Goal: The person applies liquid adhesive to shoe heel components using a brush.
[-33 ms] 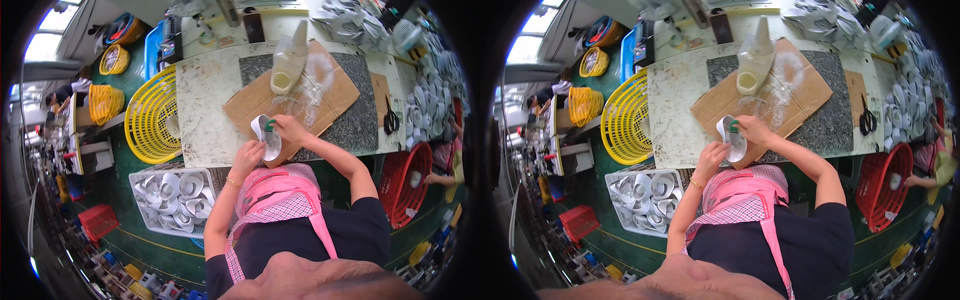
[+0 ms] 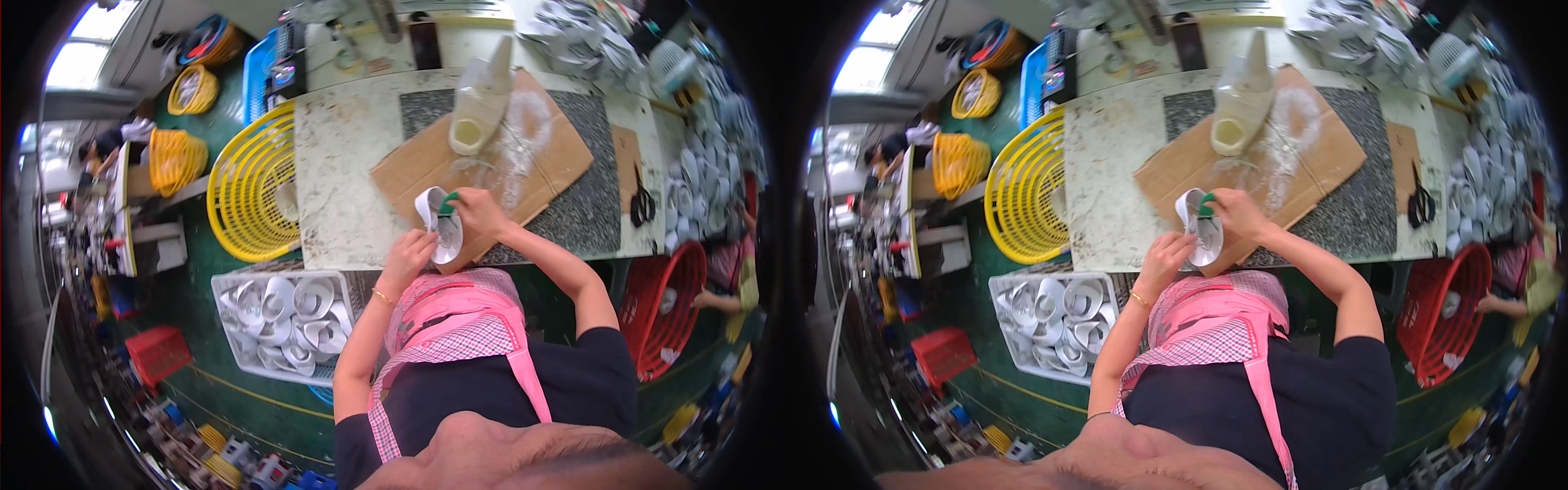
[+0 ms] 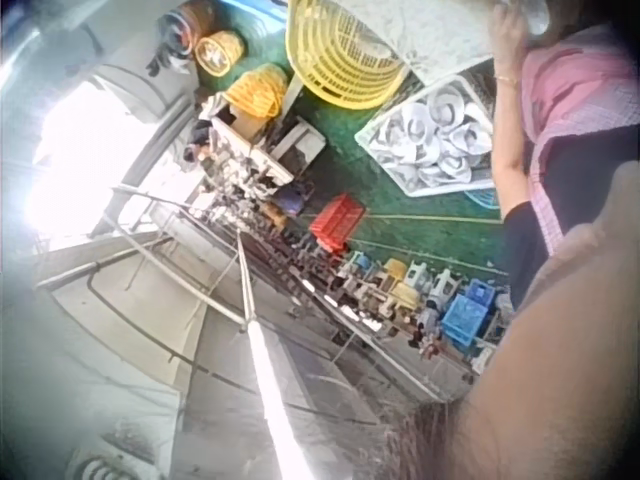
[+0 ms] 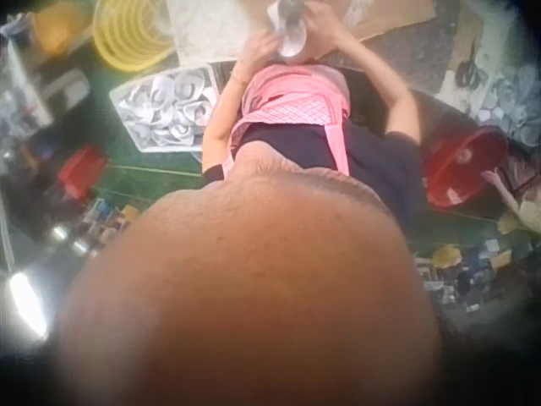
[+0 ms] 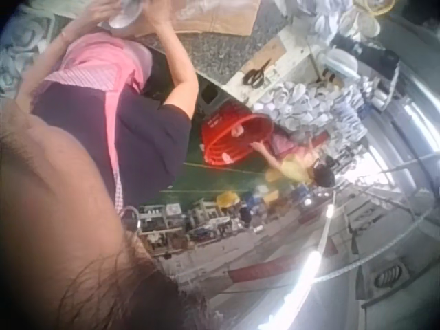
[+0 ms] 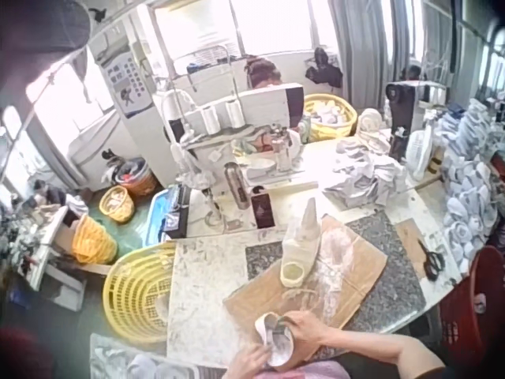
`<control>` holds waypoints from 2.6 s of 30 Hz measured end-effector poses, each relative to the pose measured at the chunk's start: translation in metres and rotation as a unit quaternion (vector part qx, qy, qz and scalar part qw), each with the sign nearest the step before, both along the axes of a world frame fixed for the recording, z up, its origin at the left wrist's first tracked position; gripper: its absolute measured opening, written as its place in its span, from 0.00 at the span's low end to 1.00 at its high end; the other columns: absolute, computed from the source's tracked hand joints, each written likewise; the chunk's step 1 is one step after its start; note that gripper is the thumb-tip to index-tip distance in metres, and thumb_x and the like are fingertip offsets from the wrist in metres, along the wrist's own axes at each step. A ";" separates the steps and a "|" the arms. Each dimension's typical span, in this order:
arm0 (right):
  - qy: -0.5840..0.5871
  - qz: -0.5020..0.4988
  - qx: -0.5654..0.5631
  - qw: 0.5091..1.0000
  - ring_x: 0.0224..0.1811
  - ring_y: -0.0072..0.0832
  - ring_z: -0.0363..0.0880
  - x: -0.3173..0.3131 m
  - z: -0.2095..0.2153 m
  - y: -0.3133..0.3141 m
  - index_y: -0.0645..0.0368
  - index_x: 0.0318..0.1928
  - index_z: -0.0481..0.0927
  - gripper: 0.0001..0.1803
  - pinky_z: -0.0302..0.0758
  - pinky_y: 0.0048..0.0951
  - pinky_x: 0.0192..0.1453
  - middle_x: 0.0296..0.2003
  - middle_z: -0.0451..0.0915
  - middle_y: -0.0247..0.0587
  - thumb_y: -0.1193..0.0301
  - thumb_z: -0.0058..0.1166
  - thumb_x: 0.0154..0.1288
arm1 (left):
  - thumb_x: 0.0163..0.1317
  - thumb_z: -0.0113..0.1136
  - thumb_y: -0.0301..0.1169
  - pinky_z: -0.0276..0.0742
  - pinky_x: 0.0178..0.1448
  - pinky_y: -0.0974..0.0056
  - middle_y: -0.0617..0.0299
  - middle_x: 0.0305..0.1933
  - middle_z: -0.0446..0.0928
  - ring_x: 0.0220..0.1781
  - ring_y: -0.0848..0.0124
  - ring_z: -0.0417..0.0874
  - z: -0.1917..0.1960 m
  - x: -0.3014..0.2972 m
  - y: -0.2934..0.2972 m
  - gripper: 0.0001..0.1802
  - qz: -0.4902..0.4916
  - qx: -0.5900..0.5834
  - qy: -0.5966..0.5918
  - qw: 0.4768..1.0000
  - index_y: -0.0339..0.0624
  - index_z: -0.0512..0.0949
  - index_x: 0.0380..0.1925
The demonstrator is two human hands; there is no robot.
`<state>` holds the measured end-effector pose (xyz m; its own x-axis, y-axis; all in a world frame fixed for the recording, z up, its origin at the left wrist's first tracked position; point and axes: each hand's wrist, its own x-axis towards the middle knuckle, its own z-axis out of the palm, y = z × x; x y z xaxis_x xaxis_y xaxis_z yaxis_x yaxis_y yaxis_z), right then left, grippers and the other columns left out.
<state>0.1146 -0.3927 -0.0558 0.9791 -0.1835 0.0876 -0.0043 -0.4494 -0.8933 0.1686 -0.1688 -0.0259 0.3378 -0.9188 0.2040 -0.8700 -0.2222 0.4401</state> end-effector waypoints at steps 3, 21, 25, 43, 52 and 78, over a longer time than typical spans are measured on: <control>0.039 -0.174 0.092 0.980 0.22 0.22 0.75 -0.016 0.008 -0.012 0.62 0.29 0.79 0.11 0.69 0.29 0.27 0.20 0.79 0.40 0.68 0.54 0.65 | 0.45 0.56 0.22 0.75 0.48 0.60 0.63 0.47 0.81 0.45 0.63 0.78 0.001 0.000 0.020 0.14 0.063 -0.040 -0.001 0.997 0.40 0.80 0.36; -0.073 -0.337 0.283 0.895 0.31 0.16 0.77 -0.042 -0.039 -0.043 0.61 0.40 0.77 0.09 0.76 0.17 0.39 0.32 0.79 0.31 0.68 0.50 0.71 | 0.57 0.59 0.25 0.75 0.37 0.55 0.49 0.31 0.81 0.34 0.50 0.82 0.006 0.084 0.275 0.08 0.612 0.017 0.059 0.788 0.37 0.81 0.37; -0.059 -0.345 0.283 0.893 0.31 0.16 0.77 -0.049 -0.042 -0.049 0.61 0.41 0.77 0.09 0.76 0.17 0.39 0.32 0.79 0.31 0.68 0.50 0.72 | 0.56 0.60 0.32 0.74 0.39 0.49 0.51 0.27 0.80 0.32 0.50 0.81 -0.061 0.013 0.292 0.07 0.506 0.239 0.073 0.826 0.39 0.78 0.26; -0.165 -0.265 -0.182 0.932 0.31 0.26 0.81 0.044 -0.022 -0.073 0.63 0.38 0.80 0.09 0.73 0.30 0.35 0.30 0.82 0.46 0.69 0.52 0.68 | 0.61 0.53 0.22 0.71 0.47 0.59 0.56 0.40 0.79 0.39 0.62 0.78 0.023 0.011 0.137 0.19 0.419 -0.077 0.074 0.902 0.42 0.76 0.53; -0.028 -0.367 0.227 0.902 0.23 0.20 0.79 0.011 -0.027 -0.032 0.65 0.26 0.77 0.16 0.73 0.23 0.28 0.23 0.81 0.38 0.67 0.51 0.70 | 0.66 0.52 0.20 0.76 0.50 0.71 0.59 0.48 0.79 0.47 0.75 0.79 -0.064 0.003 0.029 0.20 0.317 -0.281 0.624 0.656 0.29 0.68 0.59; -0.241 0.238 -0.061 0.939 0.38 0.40 0.81 -0.026 0.045 0.033 0.62 0.43 0.81 0.17 0.77 0.34 0.40 0.38 0.80 0.47 0.81 0.55 0.50 | 0.70 0.52 0.35 0.84 0.44 0.63 0.56 0.42 0.81 0.43 0.65 0.85 -0.018 0.015 0.033 0.10 0.332 -0.250 0.758 0.502 0.40 0.74 0.43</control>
<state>0.0890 -0.3597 -0.0109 0.7884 0.3051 0.5342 0.6152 -0.3971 -0.6811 0.1832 -0.1360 -0.0440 0.6520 -0.4623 -0.6010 0.7422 0.2269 0.6306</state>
